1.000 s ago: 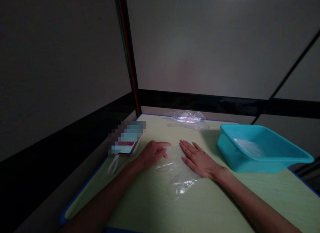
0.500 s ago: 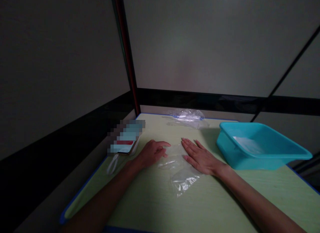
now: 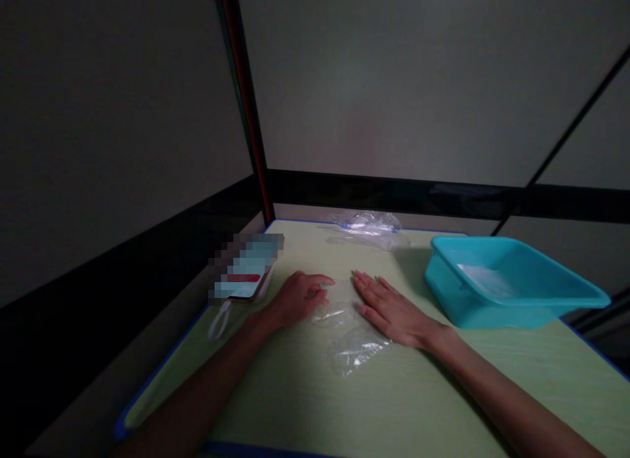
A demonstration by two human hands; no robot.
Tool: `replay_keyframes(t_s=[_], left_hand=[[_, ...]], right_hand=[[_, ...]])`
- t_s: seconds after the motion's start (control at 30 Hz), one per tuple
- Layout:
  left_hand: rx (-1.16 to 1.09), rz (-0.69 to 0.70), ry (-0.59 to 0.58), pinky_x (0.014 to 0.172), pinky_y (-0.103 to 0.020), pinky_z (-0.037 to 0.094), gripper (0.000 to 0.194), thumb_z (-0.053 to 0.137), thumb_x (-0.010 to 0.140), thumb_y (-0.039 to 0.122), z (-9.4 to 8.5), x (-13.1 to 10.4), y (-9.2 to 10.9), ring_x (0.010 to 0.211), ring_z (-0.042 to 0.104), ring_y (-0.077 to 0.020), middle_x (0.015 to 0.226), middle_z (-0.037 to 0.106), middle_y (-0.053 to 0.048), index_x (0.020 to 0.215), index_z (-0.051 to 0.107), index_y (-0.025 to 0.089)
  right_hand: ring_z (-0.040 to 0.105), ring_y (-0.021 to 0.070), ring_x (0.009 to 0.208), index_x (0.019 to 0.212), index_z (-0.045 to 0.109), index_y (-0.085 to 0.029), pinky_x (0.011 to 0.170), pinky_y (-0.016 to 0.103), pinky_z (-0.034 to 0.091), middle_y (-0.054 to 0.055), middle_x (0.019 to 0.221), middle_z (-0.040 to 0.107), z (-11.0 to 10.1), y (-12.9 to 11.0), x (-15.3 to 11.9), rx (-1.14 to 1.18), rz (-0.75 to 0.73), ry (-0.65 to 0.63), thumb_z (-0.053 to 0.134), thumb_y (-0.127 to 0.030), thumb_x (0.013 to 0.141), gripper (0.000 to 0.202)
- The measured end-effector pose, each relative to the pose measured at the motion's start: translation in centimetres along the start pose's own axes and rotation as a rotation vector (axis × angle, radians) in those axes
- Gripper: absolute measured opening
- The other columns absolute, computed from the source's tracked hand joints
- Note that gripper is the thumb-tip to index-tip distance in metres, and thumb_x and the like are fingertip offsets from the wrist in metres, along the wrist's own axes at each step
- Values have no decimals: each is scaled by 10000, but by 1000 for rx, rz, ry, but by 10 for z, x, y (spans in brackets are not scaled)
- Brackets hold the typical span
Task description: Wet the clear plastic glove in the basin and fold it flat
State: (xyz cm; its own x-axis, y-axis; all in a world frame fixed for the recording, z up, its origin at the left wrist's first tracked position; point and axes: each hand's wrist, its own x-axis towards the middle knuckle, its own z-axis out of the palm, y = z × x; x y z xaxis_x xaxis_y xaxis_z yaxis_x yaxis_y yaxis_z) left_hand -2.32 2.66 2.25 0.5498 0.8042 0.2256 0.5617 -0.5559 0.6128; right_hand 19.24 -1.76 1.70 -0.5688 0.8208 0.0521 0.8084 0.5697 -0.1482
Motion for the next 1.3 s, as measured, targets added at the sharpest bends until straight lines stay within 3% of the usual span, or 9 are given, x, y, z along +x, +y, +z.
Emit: replay_keyframes(t_s=[0.17,0.4,0.57,0.67,0.73,0.8,1.0,1.3], left_hand=[[16,0,10,462,-181,347,305,469,660,140,1,0,-1,403,442,-79,604,665,-6,927,613,129],[-20,25,17,450,-175,342,279,452,679,152,1,0,1,387,405,-67,575,644,11,912,602,121],[72,67,145,580,-211,421,239,446,714,172,7,-1,15,476,469,-79,745,648,6,910,582,161],[108,188,189,796,-266,412,282,443,730,171,16,-1,29,824,542,-148,1004,588,-41,995,541,166],[141,301,130,927,-299,326,350,441,755,196,22,-1,37,1070,427,-180,1185,478,-61,1101,481,158],[194,385,18,992,-317,240,412,426,782,221,27,0,43,1185,297,-180,1293,360,-58,1188,403,155],[295,515,-279,1024,-340,130,448,342,841,251,34,2,49,1250,145,-162,1359,231,-33,1275,268,172],[296,537,-374,1024,-332,109,453,294,859,280,37,0,49,1252,135,-152,1364,210,-27,1295,220,183]], right_hand=[[71,170,1253,1324,108,-94,1021,385,85,106,1373,94,4,1,-1,-6,5,-13,157,-420,872,559],[78,173,1255,1329,104,-153,1018,409,84,70,1385,101,-6,7,-3,137,-4,23,168,-424,874,534],[347,191,1142,1259,284,-180,938,381,295,87,1260,380,-29,4,-17,264,10,265,255,-339,875,417],[494,175,892,1055,495,-167,778,334,401,76,959,523,-39,-5,-42,194,15,267,272,-242,868,300],[492,177,796,990,540,-173,719,344,398,59,826,518,-38,-13,-63,95,38,199,294,-221,858,283],[478,178,762,987,546,-180,699,352,384,50,779,500,-33,-21,-83,52,51,151,322,-228,848,268],[435,200,806,1182,418,-178,722,370,364,79,882,483,-16,-36,-108,41,83,43,360,-330,840,379],[429,215,833,1226,376,-148,748,382,344,97,904,486,-10,-39,-102,-1,84,102,367,-383,831,460]])
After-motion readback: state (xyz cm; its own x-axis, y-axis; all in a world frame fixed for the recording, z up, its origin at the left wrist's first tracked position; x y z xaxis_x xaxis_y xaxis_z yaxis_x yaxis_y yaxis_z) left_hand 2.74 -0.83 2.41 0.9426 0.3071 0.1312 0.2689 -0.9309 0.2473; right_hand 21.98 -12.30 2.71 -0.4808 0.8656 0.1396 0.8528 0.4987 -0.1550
